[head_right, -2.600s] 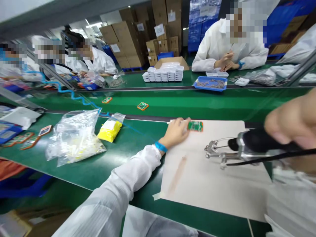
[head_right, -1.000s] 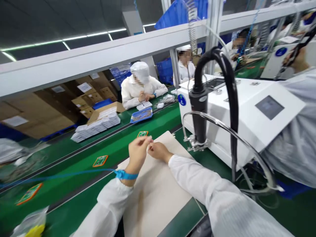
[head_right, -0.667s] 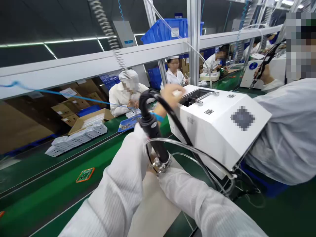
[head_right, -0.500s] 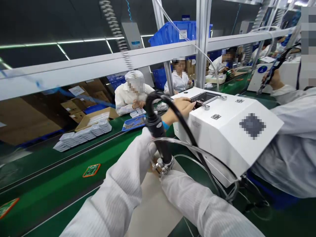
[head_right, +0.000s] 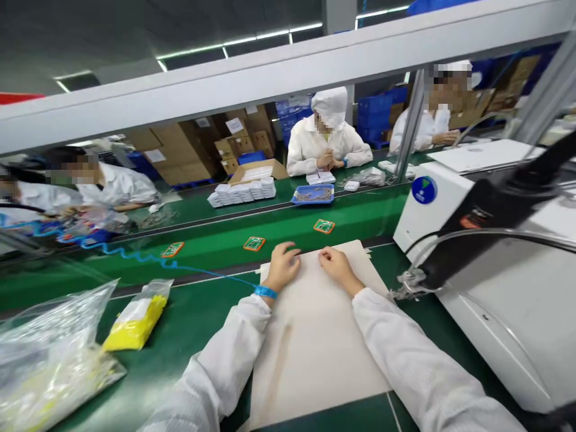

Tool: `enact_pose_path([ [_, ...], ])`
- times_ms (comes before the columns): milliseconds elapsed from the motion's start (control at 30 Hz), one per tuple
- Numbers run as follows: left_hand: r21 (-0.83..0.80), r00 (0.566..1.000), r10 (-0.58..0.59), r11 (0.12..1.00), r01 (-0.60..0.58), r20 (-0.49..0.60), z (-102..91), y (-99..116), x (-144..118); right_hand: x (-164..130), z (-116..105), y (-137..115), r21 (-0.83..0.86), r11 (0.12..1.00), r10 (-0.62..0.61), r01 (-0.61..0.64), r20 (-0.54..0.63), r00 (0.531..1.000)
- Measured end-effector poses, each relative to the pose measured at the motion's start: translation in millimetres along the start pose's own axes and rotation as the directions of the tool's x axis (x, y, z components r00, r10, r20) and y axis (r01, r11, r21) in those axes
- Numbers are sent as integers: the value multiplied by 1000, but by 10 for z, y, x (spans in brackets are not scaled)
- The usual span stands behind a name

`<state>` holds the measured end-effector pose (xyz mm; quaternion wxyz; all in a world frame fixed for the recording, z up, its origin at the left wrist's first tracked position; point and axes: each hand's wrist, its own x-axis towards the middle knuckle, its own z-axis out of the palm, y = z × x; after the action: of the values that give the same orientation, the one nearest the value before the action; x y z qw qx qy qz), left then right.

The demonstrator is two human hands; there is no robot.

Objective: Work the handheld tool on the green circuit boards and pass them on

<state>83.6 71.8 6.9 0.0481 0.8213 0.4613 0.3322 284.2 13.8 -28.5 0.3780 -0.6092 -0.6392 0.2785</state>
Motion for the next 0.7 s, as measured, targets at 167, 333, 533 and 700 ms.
enact_pose_path([
  [167,196,923,-363,903,383,-129,-249,-700,258,-21,-22,99,-66,998,14,-9,65,998],
  [333,311,850,-526,808,500,0,-317,-1080,388,-39,-75,84,-111,994,4,3,64,998],
  [533,353,869,-484,834,423,104,-284,-1150,395,-67,-95,-84,-156,983,-87,95,58,994],
  [700,297,918,-374,898,324,131,-331,-1110,382,-657,-44,-685,-158,918,-362,363,36,931],
])
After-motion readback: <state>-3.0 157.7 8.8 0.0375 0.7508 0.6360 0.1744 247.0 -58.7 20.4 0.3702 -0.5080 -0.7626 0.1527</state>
